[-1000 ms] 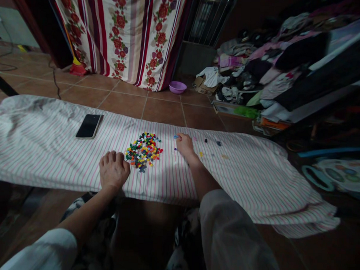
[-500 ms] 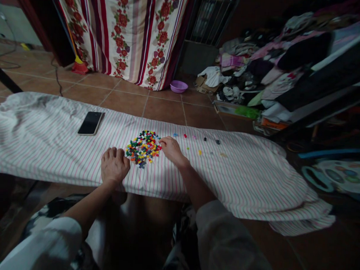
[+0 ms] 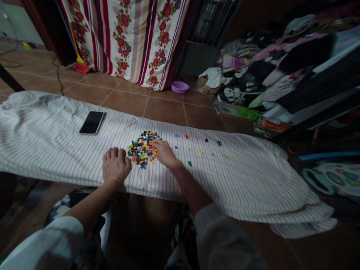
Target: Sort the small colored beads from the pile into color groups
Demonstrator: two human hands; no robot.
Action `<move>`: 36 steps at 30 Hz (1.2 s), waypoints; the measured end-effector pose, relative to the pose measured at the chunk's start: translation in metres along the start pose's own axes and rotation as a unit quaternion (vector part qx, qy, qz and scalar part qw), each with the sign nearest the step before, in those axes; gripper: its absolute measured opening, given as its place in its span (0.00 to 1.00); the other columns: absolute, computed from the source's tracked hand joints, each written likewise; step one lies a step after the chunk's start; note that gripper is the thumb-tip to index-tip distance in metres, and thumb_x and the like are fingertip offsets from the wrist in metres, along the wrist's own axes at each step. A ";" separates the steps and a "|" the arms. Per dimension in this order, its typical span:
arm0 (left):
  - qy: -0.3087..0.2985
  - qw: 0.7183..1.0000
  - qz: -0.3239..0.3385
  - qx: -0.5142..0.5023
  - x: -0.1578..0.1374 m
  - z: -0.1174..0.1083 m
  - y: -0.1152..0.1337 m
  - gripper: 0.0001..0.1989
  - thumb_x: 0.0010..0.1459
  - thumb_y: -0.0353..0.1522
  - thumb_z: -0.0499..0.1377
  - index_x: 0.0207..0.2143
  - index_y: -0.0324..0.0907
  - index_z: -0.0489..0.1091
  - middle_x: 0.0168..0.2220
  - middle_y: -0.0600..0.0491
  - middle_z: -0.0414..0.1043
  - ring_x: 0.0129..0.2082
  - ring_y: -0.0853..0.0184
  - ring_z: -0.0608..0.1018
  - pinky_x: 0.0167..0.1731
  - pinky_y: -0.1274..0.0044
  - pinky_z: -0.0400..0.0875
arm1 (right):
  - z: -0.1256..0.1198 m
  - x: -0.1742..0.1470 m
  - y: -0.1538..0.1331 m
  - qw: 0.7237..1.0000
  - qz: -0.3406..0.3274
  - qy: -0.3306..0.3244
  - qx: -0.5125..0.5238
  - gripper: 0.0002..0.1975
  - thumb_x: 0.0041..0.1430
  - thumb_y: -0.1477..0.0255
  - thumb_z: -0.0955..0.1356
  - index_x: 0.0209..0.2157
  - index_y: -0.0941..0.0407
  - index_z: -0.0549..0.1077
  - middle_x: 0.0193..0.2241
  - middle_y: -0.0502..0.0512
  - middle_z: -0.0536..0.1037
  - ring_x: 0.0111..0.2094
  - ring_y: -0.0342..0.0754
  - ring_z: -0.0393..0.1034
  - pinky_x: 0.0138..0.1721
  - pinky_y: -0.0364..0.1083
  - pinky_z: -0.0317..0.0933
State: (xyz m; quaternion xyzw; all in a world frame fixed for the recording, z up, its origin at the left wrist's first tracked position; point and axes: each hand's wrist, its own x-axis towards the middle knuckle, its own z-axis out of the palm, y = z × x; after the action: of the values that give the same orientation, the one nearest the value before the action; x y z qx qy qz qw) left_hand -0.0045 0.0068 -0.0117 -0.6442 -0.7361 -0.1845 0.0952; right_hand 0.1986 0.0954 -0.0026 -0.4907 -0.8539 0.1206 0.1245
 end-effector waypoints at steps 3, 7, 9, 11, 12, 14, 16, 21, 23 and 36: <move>-0.003 1.000 -0.002 -0.002 0.000 -0.001 0.000 0.13 0.58 0.33 0.49 0.39 0.39 0.70 0.43 0.42 0.67 0.49 0.53 0.67 0.47 0.64 0.60 | 0.005 -0.020 -0.011 1.000 -0.007 0.003 -0.010 0.31 0.55 0.86 0.60 0.60 0.56 0.66 0.61 0.58 0.65 0.57 0.51 0.59 0.58 0.49 0.54; -0.003 1.000 0.000 0.008 0.000 -0.002 0.000 0.13 0.58 0.33 0.49 0.40 0.40 0.70 0.43 0.42 0.68 0.49 0.53 0.67 0.47 0.65 0.60 | 0.013 -0.041 -0.020 1.000 -0.005 0.017 -0.014 0.31 0.57 0.84 0.58 0.61 0.57 0.65 0.62 0.58 0.64 0.63 0.53 0.52 0.61 0.52 0.52; -0.002 1.000 -0.001 0.011 0.000 -0.002 0.000 0.13 0.58 0.33 0.49 0.39 0.40 0.70 0.44 0.42 0.68 0.49 0.54 0.67 0.47 0.65 0.60 | 0.017 -0.048 -0.021 1.000 -0.006 0.027 -0.009 0.30 0.58 0.84 0.58 0.62 0.57 0.64 0.62 0.58 0.64 0.64 0.54 0.51 0.61 0.53 0.51; -0.004 1.000 -0.002 0.010 0.000 -0.002 0.000 0.12 0.58 0.33 0.49 0.39 0.40 0.70 0.44 0.42 0.68 0.49 0.54 0.67 0.47 0.65 0.60 | 0.021 -0.052 -0.019 0.999 -0.008 0.039 0.004 0.29 0.59 0.83 0.58 0.61 0.57 0.65 0.62 0.58 0.65 0.64 0.53 0.51 0.62 0.54 0.51; -0.005 1.000 -0.002 0.009 0.000 -0.001 0.000 0.12 0.58 0.33 0.49 0.39 0.40 0.70 0.44 0.42 0.68 0.49 0.54 0.67 0.47 0.65 0.60 | 0.022 -0.053 -0.017 0.999 -0.011 0.048 0.014 0.28 0.59 0.82 0.58 0.60 0.56 0.67 0.61 0.58 0.66 0.64 0.53 0.52 0.62 0.53 0.51; -0.006 1.000 -0.003 0.008 0.000 -0.002 0.000 0.12 0.58 0.33 0.49 0.39 0.40 0.70 0.44 0.42 0.68 0.49 0.54 0.67 0.47 0.65 0.60 | 0.022 -0.052 -0.013 0.997 -0.020 0.069 0.036 0.26 0.60 0.82 0.58 0.57 0.56 0.70 0.59 0.59 0.68 0.63 0.51 0.55 0.61 0.53 0.53; -0.007 1.000 -0.003 0.011 0.000 -0.002 0.000 0.12 0.58 0.33 0.49 0.39 0.40 0.70 0.44 0.42 0.68 0.49 0.54 0.67 0.47 0.65 0.60 | 0.020 -0.047 -0.011 0.994 -0.029 0.090 0.053 0.24 0.61 0.81 0.58 0.55 0.56 0.72 0.58 0.58 0.69 0.61 0.50 0.58 0.60 0.52 0.55; -0.008 1.000 -0.002 0.012 0.000 -0.004 0.001 0.12 0.58 0.33 0.49 0.38 0.40 0.70 0.42 0.43 0.68 0.47 0.54 0.67 0.46 0.65 0.60 | 0.006 -0.018 -0.015 0.994 -0.012 0.093 0.052 0.20 0.64 0.79 0.58 0.49 0.55 0.76 0.49 0.57 0.76 0.51 0.49 0.65 0.56 0.49 0.57; -0.008 1.000 0.000 0.008 0.001 -0.003 0.001 0.12 0.58 0.33 0.49 0.38 0.40 0.70 0.42 0.43 0.67 0.47 0.54 0.67 0.46 0.65 0.60 | 0.001 -0.004 -0.019 0.996 0.023 0.080 0.035 0.18 0.65 0.76 0.59 0.47 0.54 0.77 0.46 0.57 0.76 0.49 0.50 0.65 0.54 0.49 0.58; -0.008 1.000 -0.002 0.016 -0.001 -0.004 0.001 0.15 0.59 0.35 0.48 0.42 0.40 0.71 0.45 0.42 0.69 0.48 0.53 0.69 0.46 0.63 0.63 | -0.001 0.029 -0.032 0.991 0.115 0.005 -0.063 0.17 0.66 0.76 0.58 0.45 0.54 0.76 0.44 0.60 0.76 0.48 0.52 0.67 0.47 0.48 0.61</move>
State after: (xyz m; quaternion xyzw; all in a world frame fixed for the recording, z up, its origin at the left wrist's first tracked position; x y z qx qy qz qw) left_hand -0.0036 0.0039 -0.0081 -0.6427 -0.7409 -0.1679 0.0994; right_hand 0.1587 0.1054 0.0120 -0.5927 -0.7973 0.0776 0.0835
